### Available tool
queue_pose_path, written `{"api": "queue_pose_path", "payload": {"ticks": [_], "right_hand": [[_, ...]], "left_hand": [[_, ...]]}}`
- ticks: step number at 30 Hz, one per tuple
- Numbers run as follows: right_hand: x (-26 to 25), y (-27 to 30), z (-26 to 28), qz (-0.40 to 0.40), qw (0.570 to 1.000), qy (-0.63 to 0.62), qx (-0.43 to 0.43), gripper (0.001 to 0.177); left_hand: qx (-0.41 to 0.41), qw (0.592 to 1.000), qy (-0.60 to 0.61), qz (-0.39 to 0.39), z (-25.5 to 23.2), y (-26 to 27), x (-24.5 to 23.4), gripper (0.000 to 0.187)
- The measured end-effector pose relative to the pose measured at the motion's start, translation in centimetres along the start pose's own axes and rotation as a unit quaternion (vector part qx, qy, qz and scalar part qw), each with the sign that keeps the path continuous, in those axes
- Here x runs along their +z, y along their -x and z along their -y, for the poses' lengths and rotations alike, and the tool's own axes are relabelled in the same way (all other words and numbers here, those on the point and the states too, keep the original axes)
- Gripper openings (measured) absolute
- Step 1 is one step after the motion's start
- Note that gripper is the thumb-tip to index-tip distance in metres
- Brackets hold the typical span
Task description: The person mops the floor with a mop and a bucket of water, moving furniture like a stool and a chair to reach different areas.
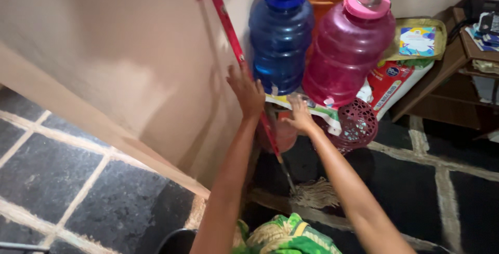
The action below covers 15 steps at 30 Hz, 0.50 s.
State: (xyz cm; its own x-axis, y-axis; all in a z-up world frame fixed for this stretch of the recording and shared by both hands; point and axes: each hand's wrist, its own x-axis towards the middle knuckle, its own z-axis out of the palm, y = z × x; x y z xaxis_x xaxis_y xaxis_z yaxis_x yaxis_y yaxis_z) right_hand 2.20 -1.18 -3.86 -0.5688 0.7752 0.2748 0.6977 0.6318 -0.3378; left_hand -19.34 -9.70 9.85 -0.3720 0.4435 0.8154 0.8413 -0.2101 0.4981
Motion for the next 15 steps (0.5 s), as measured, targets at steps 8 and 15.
{"api": "queue_pose_path", "payload": {"ticks": [8, 15], "right_hand": [[7.5, -3.9, 6.9, -0.064, 0.975, -0.201, 0.07, 0.071], [5.0, 2.6, 8.8, -0.193, 0.966, -0.167, 0.042, 0.034]], "left_hand": [[-0.169, 0.864, 0.462, 0.111, 3.0, -6.4, 1.6, 0.034], [-0.31, 0.716, 0.607, 0.15, -3.2, -4.7, 2.3, 0.033]]}}
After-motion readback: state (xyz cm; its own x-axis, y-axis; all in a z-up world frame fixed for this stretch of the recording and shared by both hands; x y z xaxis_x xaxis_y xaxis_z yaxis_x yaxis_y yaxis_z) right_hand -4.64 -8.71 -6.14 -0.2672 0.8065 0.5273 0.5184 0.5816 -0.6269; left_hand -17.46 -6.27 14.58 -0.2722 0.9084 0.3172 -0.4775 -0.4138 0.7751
